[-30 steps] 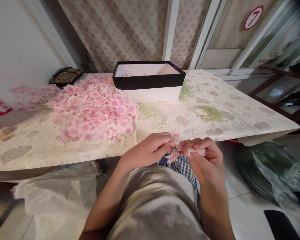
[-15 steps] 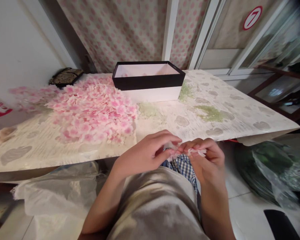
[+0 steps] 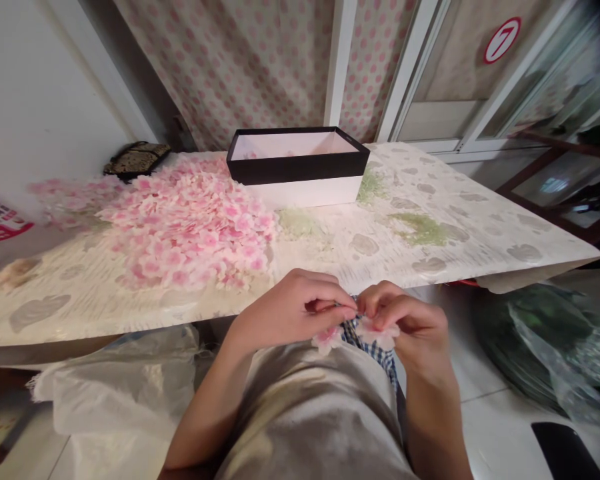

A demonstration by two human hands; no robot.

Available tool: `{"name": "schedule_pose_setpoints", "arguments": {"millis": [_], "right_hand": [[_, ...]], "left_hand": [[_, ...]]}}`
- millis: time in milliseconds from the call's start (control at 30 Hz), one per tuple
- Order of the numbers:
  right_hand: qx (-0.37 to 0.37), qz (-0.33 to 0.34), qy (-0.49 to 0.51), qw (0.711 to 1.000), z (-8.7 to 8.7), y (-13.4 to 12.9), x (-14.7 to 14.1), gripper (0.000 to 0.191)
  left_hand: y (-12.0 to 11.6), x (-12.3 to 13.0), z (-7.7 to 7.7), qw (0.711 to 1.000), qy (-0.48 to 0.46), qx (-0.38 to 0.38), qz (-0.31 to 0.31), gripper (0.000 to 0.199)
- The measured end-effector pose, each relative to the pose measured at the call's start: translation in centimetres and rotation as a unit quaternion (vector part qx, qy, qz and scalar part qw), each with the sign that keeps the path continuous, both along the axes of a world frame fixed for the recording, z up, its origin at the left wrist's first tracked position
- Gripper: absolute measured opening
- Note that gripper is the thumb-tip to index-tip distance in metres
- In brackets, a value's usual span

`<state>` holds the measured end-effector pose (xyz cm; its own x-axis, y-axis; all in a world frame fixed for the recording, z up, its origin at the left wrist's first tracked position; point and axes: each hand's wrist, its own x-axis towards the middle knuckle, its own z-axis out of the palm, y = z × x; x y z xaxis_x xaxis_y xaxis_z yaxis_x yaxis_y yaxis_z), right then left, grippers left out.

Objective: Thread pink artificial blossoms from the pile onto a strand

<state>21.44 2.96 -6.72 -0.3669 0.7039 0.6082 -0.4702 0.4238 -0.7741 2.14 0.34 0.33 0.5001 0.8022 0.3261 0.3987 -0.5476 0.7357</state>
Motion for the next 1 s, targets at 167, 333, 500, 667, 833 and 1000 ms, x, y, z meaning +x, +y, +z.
{"name": "schedule_pose_setpoints", "arguments": {"millis": [167, 333, 500, 667, 833, 1000], "right_hand": [[0.028, -0.031, -0.051, 0.998, 0.8, -0.5, 0.1, 0.014], [0.031, 0.001, -0.066, 0.997, 0.8, -0.4, 0.3, 0.009], [-0.002, 0.037, -0.086, 0.996, 0.9, -0.3, 0.7, 0.006], [-0.019, 0.071, -0.073, 0.995, 1.0, -0.4, 0.5, 0.004], [-0.052, 0.086, -0.087, 0.991, 0.4, -0.2, 0.6, 0.019], [-0.085, 0.034, -0.118, 0.989, -0.3, 0.7, 1.4, 0.021]], "left_hand": [[-0.3, 0.2, 0.4, 0.999, 0.001, 0.015, -0.04, 0.014], [-0.6, 0.6, 0.6, 0.999, 0.014, 0.001, -0.045, 0.013], [-0.2, 0.9, 0.2, 0.996, 0.054, -0.017, -0.068, 0.016], [-0.7, 1.3, 0.2, 0.991, 0.076, -0.039, -0.101, 0.015], [0.8, 0.6, 2.6, 0.977, 0.13, -0.09, -0.145, 0.017], [10.4, -2.8, 7.1, 0.977, 0.04, 0.089, 0.191, 0.026]]}}
